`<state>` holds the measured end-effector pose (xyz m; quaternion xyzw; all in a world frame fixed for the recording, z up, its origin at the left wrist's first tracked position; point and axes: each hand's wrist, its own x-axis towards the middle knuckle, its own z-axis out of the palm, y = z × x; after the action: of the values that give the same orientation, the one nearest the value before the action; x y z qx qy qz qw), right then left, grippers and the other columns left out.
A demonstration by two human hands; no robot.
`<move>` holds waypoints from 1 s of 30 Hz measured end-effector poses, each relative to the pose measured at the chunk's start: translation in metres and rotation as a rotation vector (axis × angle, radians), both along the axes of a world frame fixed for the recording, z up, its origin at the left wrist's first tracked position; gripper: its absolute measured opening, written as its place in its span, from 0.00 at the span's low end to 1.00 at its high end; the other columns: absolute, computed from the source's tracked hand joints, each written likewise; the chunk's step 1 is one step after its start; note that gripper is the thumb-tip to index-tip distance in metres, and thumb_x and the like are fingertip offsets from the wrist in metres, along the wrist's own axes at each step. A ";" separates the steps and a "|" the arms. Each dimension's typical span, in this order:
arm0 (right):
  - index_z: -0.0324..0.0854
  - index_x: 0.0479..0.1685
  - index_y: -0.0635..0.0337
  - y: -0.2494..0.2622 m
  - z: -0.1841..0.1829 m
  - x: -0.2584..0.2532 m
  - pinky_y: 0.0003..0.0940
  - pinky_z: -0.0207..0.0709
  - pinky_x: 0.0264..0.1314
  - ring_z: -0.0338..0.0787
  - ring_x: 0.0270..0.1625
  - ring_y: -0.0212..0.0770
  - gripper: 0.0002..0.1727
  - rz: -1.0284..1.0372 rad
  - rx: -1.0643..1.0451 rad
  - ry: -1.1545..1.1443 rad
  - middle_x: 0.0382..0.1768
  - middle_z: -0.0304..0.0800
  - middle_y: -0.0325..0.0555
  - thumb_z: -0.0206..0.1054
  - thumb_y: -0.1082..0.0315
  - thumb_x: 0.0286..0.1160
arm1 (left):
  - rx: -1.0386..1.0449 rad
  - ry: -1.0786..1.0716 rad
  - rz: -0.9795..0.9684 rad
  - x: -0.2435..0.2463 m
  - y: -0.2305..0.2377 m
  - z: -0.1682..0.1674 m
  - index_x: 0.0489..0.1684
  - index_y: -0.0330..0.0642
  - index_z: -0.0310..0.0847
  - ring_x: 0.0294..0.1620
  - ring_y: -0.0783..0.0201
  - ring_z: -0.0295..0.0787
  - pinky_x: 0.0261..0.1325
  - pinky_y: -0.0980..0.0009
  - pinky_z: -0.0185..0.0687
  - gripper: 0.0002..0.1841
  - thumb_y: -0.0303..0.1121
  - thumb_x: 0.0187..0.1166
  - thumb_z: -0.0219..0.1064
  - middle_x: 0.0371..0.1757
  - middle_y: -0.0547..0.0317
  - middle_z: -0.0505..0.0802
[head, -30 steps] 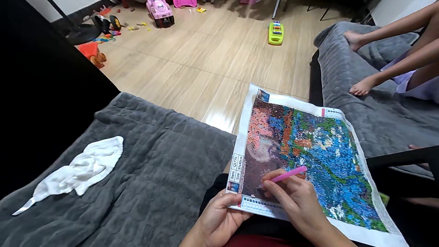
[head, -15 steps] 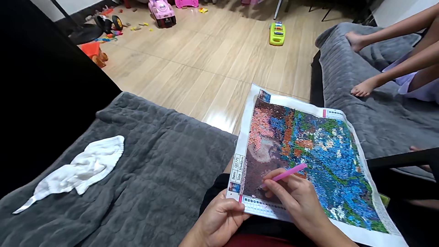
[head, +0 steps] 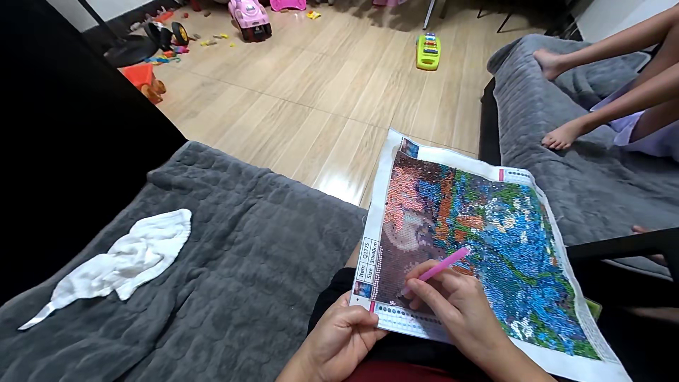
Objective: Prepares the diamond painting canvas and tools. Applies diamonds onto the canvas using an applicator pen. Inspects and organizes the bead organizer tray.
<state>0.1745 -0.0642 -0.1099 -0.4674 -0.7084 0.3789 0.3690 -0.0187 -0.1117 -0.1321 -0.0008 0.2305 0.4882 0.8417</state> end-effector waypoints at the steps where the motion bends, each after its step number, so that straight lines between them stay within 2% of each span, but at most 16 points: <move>1: 0.88 0.38 0.61 0.000 0.001 0.000 0.15 0.86 0.35 0.90 0.31 0.20 0.12 0.008 -0.012 0.005 0.32 0.92 0.33 0.61 0.63 0.80 | -0.003 0.001 -0.001 0.000 0.000 0.000 0.51 0.38 0.80 0.55 0.52 0.96 0.65 0.54 0.89 0.19 0.10 0.66 0.55 0.52 0.45 0.96; 6: 0.86 0.39 0.59 -0.001 0.005 0.000 0.17 0.86 0.34 0.90 0.30 0.21 0.11 0.051 -0.125 0.038 0.30 0.91 0.31 0.60 0.64 0.81 | -0.009 0.004 -0.005 0.000 0.000 0.001 0.51 0.38 0.80 0.55 0.52 0.96 0.64 0.54 0.90 0.20 0.09 0.66 0.54 0.52 0.45 0.96; 19: 0.85 0.38 0.59 -0.005 0.011 -0.002 0.18 0.86 0.33 0.90 0.28 0.21 0.11 0.123 -0.229 0.059 0.27 0.90 0.30 0.61 0.64 0.81 | -0.019 0.004 0.001 0.001 0.000 0.002 0.53 0.38 0.77 0.56 0.52 0.96 0.65 0.53 0.89 0.20 0.09 0.67 0.54 0.52 0.45 0.95; 30: 0.84 0.39 0.57 -0.003 0.017 0.001 0.20 0.89 0.35 0.92 0.30 0.24 0.08 0.094 -0.276 0.174 0.30 0.91 0.29 0.61 0.67 0.81 | -0.012 0.002 -0.002 0.002 0.000 0.001 0.53 0.38 0.77 0.54 0.52 0.96 0.63 0.54 0.90 0.20 0.10 0.67 0.53 0.51 0.45 0.96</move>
<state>0.1754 -0.0668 -0.0924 -0.4455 -0.6360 0.5285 0.3432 -0.0171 -0.1119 -0.1310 -0.0052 0.2344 0.4860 0.8419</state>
